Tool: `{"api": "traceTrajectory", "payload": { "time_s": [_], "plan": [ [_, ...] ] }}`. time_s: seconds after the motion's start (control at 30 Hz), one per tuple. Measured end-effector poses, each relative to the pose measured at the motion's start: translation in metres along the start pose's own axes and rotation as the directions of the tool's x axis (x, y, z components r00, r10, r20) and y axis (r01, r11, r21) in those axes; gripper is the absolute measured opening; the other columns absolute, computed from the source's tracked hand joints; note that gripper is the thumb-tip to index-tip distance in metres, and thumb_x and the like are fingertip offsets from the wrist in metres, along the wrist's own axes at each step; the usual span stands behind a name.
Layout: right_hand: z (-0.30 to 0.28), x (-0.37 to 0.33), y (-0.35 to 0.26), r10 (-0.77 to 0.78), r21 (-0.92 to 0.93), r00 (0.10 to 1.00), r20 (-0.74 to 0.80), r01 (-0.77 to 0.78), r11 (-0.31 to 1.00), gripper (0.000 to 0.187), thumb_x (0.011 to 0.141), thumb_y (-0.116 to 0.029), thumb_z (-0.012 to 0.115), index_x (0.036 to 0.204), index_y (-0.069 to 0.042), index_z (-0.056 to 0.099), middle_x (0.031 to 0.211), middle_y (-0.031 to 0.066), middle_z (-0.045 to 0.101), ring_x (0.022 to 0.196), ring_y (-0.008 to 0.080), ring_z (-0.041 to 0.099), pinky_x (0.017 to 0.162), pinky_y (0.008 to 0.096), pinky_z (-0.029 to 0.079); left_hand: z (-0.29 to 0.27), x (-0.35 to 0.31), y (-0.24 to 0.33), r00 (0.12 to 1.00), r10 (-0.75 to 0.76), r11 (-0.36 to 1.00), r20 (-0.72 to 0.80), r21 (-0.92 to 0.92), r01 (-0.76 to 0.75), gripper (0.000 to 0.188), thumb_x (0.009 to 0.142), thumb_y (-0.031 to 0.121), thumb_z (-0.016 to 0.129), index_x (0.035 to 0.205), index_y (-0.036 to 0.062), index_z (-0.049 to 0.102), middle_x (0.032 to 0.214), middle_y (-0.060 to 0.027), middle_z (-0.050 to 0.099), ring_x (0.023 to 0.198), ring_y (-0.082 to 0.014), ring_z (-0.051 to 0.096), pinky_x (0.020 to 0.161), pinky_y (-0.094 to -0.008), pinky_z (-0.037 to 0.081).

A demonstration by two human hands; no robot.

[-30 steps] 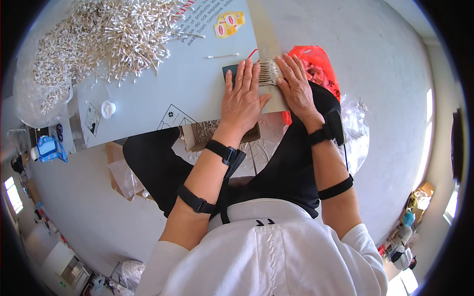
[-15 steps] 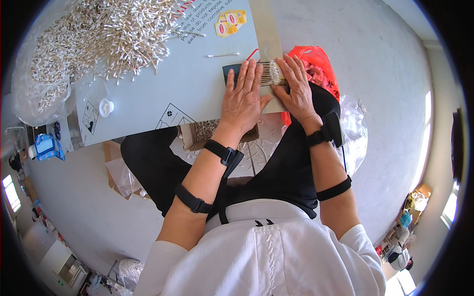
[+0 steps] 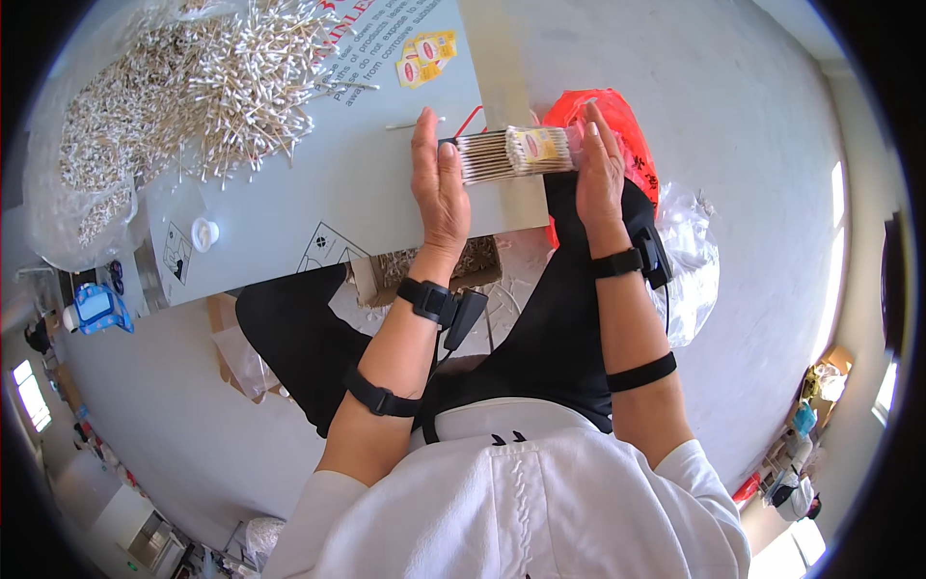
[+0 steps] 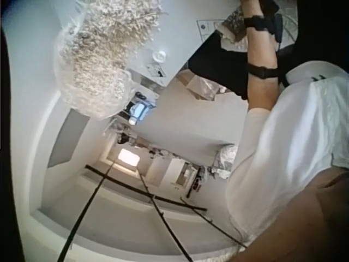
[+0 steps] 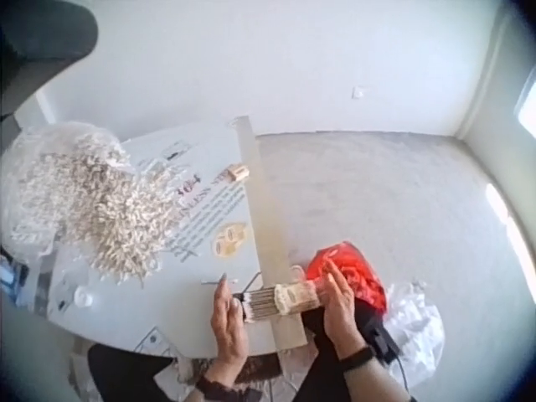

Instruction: Packaging cotton swabs into small plastic containers at a workbench.

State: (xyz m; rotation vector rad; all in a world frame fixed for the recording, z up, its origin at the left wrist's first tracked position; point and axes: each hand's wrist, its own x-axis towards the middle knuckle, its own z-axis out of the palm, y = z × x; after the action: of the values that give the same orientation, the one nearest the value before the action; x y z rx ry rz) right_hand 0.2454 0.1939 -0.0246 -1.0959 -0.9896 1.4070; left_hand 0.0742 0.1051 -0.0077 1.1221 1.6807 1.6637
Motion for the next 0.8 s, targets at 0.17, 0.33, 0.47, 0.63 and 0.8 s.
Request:
{"api": "traceTrajectory", "payload": {
  "time_s": [0.17,0.33,0.47,0.63,0.8],
  "plan": [
    [0.009,-0.003,0.014,0.227,0.153,0.961,0.156,-0.250,0.956,0.035,0.100,-0.023,0.055,0.127,-0.003,0.062,0.138,0.0131,0.054,0.136,0.0215,0.040,0.113,0.0329,0.029,0.015,0.005,0.002,1.000,-0.014,0.992,-0.012,-0.128,0.012,0.057,0.104,0.034,0.040,0.145,-0.0046,0.033,0.151,-0.0200,0.034,0.141,-0.0291,0.032,0.116,-0.0392,0.023],
    [0.012,-0.004,0.022,-0.027,-0.130,0.978,0.207,0.055,0.990,0.029,0.100,-0.017,0.053,0.123,-0.003,0.064,0.134,0.0096,0.057,0.140,0.0248,0.035,0.115,0.0352,0.024,0.022,0.005,0.001,0.998,-0.046,0.969,-0.032,-0.245,0.036,0.063,0.103,0.041,0.038,0.144,-0.0067,0.033,0.150,-0.0218,0.034,0.141,-0.0305,0.031,0.118,-0.0419,0.020],
    [0.011,-0.006,0.023,-0.060,-0.124,0.978,0.199,0.086,0.989,0.027,0.099,-0.012,0.055,0.122,-0.002,0.064,0.133,0.0111,0.058,0.140,0.0249,0.035,0.115,0.0346,0.024,0.024,0.004,-0.001,0.997,-0.071,0.953,-0.043,-0.298,0.055,0.064,0.103,0.042,0.038,0.143,-0.0076,0.033,0.150,-0.0225,0.034,0.141,-0.0310,0.030,0.118,-0.0428,0.019],
    [0.012,-0.007,0.023,-0.106,-0.162,0.972,0.211,0.142,0.976,0.027,0.098,-0.010,0.056,0.122,-0.001,0.063,0.133,0.0113,0.057,0.138,0.0244,0.038,0.114,0.0339,0.026,0.025,0.004,-0.002,0.995,-0.091,0.946,-0.050,-0.317,0.071,0.062,0.103,0.040,0.039,0.143,-0.0076,0.034,0.149,-0.0226,0.035,0.141,-0.0308,0.030,0.119,-0.0424,0.018],
    [0.014,-0.009,0.019,-0.125,-0.201,0.967,0.221,0.170,0.965,0.026,0.096,-0.009,0.057,0.120,0.001,0.063,0.131,0.0119,0.057,0.134,0.0244,0.042,0.112,0.0338,0.029,0.023,0.004,0.002,0.993,-0.081,0.956,-0.089,-0.290,0.052,0.047,0.101,0.028,0.048,0.134,-0.0040,0.046,0.144,-0.0189,0.043,0.137,-0.0298,0.037,0.116,-0.0431,0.024]
  ]
}}
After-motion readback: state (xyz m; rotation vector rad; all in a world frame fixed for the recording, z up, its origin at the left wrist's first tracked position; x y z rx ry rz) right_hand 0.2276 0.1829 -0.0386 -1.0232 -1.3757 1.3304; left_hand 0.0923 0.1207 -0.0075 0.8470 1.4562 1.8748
